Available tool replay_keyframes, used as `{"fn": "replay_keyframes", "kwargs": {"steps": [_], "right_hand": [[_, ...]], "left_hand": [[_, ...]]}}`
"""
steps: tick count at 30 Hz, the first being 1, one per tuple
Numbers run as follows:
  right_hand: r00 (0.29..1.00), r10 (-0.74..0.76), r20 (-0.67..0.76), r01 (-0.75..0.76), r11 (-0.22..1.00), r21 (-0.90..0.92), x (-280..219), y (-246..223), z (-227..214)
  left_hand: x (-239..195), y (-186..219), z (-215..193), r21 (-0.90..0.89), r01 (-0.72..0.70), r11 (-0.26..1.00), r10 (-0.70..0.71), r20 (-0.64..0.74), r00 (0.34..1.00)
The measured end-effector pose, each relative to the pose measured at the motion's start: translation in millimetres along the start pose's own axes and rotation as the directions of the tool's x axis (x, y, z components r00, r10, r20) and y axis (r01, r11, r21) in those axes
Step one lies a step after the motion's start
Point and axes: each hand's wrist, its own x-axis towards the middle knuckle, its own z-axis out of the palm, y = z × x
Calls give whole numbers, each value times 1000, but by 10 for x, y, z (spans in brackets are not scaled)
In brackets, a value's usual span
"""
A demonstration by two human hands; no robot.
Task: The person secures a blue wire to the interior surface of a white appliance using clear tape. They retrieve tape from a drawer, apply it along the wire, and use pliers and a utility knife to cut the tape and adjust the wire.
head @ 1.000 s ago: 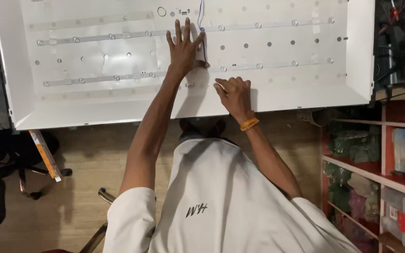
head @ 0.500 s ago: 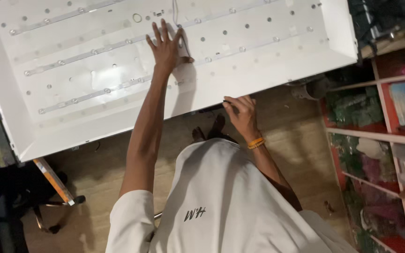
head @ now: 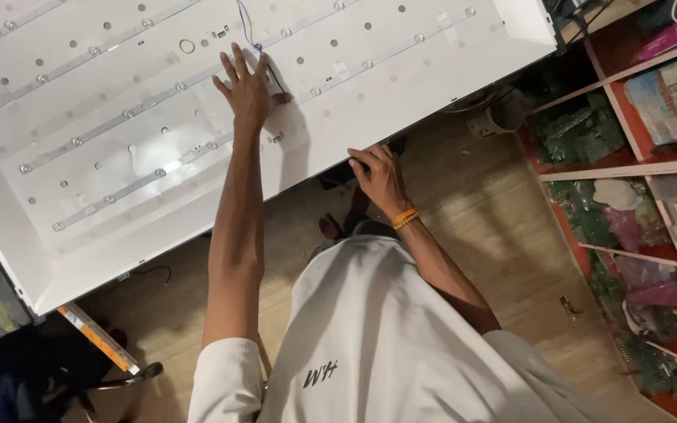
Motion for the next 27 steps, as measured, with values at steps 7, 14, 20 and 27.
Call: {"fn": "replay_keyframes", "kwargs": {"steps": [7, 14, 20, 27], "right_hand": [[1000, 8, -18, -8, 1000, -9, 42, -27, -52], [987, 68, -146, -28, 964, 263, -322, 194, -164], [951, 305, 42, -304, 952, -44, -486, 1437, -598], [995, 73, 67, -10, 750, -661, 37, 3084, -959]], "left_hand": [[-60, 192, -139, -1, 40, 999, -40, 11, 999], [-525, 742, -810, -217, -95, 971, 75, -98, 992], [-1394, 1389, -1101, -432, -380, 818, 292, -257, 921], [-2546, 2080, -573, -684, -112, 720, 337, 205, 919]]}}
